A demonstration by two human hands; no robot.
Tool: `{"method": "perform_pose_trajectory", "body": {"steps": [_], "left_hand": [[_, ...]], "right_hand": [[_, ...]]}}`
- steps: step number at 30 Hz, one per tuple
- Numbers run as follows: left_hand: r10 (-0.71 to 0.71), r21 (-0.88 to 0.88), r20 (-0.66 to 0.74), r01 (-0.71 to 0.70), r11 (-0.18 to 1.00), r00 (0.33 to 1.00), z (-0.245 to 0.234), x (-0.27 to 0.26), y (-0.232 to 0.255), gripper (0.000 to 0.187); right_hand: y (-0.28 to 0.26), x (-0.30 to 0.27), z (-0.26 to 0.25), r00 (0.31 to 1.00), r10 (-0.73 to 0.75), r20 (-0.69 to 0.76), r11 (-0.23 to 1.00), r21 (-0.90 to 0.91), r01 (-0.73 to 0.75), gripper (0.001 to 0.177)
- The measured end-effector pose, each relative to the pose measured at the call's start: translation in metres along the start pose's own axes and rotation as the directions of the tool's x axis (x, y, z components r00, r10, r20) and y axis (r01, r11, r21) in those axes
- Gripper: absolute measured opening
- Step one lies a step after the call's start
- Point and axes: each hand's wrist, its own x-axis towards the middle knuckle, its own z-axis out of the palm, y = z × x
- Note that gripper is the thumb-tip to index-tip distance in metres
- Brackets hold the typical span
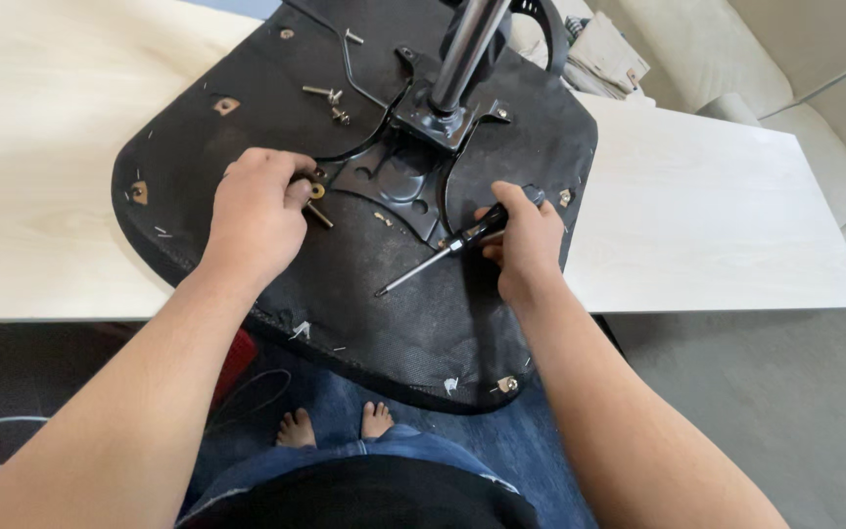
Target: The person uses a screwdriver to tighten screws into the underside of an office chair seat, securing the metal mounting plate to the chair base. The person works on multiple screws in sequence.
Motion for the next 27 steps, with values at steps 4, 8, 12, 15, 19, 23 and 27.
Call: {"method": "perform_pose_trajectory", "body": {"steps": [4,8,12,15,19,23,27], "left_hand": [[-0.052,0.012,0.080,0.051,0.999,0.995,-0.002,0.006,0.001,0.024],[-0.067,0.048,0.109,0.062,0.997,0.992,0.000,0.003,0.001,0.020],[-0.001,0.077,0.090,-0.006,0.997,0.996,0.000,-0.007,0.002,0.018],[-0.057,0.132,0.132,0.040,0.990,0.990,0.001,-0.006,0.005,0.022],[-0.061,0.223,0.105,0.036,0.974,0.993,0.003,-0.004,0.009,0.017],[-0.085,0.286,0.121,0.047,0.957,0.989,0.003,-0.002,0.012,0.015],[-0.116,0.344,0.138,0.063,0.937,0.984,0.002,0.004,0.018,0.019]], "right_hand": [[-0.004,-0.001,-0.003,0.999,0.035,0.012,0.999,-0.022,-0.035,0.025],[-0.011,-0.002,0.003,0.998,0.032,0.048,0.993,0.110,-0.037,0.019],[-0.023,-0.005,0.025,0.962,-0.078,0.261,0.997,0.038,0.070,0.018],[-0.026,-0.014,0.054,0.900,-0.075,0.430,0.951,-0.242,0.195,0.024],[-0.014,-0.038,0.081,0.735,-0.199,0.648,0.627,-0.492,0.604,0.029],[-0.010,-0.051,0.096,0.684,-0.201,0.701,0.379,-0.588,0.714,0.033],[-0.015,-0.049,0.100,0.712,-0.142,0.687,0.319,-0.650,0.690,0.034]]}}
